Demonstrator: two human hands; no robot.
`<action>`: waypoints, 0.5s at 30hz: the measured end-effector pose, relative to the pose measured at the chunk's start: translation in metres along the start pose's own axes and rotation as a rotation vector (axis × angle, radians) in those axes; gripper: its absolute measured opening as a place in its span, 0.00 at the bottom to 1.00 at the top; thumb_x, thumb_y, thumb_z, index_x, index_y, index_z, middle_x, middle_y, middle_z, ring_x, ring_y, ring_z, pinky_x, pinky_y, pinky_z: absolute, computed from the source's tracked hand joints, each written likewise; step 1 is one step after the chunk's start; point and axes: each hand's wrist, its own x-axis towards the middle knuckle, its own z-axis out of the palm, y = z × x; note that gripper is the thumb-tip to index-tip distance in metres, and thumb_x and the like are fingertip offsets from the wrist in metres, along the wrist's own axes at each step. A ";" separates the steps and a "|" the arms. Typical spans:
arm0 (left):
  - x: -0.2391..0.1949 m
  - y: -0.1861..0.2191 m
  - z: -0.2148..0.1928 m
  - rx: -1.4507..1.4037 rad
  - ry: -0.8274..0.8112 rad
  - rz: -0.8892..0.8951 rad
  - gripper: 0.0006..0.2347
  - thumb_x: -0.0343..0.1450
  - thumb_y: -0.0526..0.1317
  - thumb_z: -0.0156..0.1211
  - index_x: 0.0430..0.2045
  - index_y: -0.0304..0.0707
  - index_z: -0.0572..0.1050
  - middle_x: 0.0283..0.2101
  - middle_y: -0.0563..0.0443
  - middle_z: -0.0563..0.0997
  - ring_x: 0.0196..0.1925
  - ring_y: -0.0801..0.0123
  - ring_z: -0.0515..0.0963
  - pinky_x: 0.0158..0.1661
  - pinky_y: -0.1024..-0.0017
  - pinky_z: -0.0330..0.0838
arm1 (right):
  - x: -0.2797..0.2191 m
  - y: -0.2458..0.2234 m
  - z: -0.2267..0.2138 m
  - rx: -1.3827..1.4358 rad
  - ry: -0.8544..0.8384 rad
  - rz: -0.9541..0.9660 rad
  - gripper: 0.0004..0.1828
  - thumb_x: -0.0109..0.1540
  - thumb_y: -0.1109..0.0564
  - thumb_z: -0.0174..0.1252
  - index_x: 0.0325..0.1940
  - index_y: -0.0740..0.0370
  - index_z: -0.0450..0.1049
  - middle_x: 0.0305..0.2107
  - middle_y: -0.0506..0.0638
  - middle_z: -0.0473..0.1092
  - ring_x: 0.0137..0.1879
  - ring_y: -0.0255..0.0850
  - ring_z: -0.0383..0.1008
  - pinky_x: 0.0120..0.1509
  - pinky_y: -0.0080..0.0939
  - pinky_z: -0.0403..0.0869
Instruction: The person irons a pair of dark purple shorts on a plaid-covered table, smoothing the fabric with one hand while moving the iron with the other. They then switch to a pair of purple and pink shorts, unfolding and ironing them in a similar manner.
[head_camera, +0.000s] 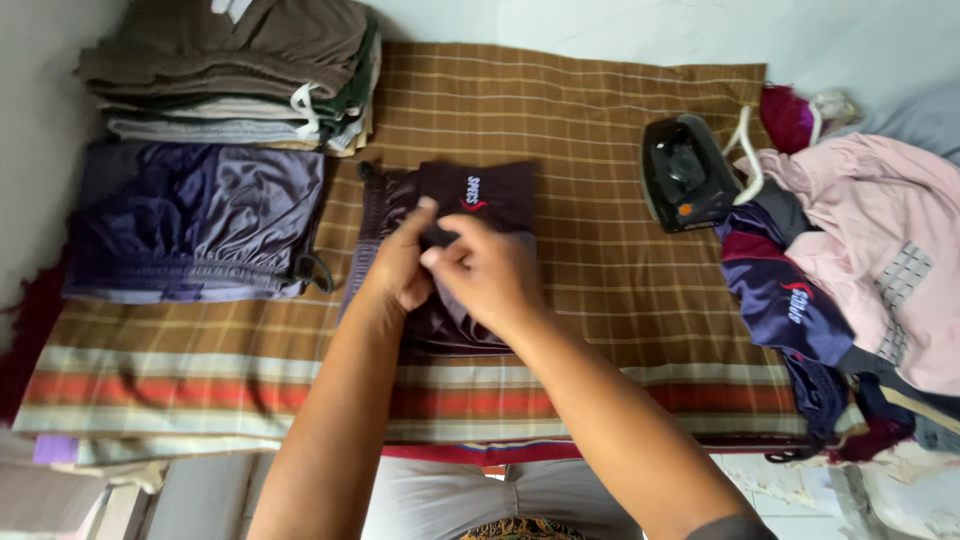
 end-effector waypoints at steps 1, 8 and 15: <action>0.007 -0.002 -0.006 -0.008 0.014 0.004 0.28 0.70 0.56 0.64 0.60 0.35 0.72 0.57 0.30 0.79 0.54 0.41 0.81 0.52 0.44 0.78 | 0.001 0.009 -0.004 0.007 -0.014 -0.005 0.18 0.56 0.43 0.66 0.48 0.45 0.77 0.27 0.42 0.80 0.38 0.42 0.83 0.41 0.41 0.79; -0.043 0.039 0.012 0.501 0.157 0.166 0.19 0.70 0.39 0.66 0.54 0.31 0.76 0.48 0.38 0.83 0.53 0.54 0.82 0.50 0.56 0.77 | -0.009 0.042 -0.018 -0.255 -0.294 0.010 0.38 0.67 0.39 0.53 0.77 0.59 0.56 0.72 0.64 0.54 0.80 0.61 0.47 0.78 0.72 0.45; -0.049 0.055 -0.016 0.622 0.206 0.221 0.17 0.70 0.37 0.66 0.53 0.32 0.77 0.42 0.33 0.83 0.45 0.47 0.84 0.42 0.49 0.81 | -0.019 0.044 -0.011 -0.176 -0.221 -0.124 0.43 0.64 0.37 0.59 0.76 0.63 0.58 0.74 0.66 0.52 0.79 0.63 0.47 0.76 0.79 0.41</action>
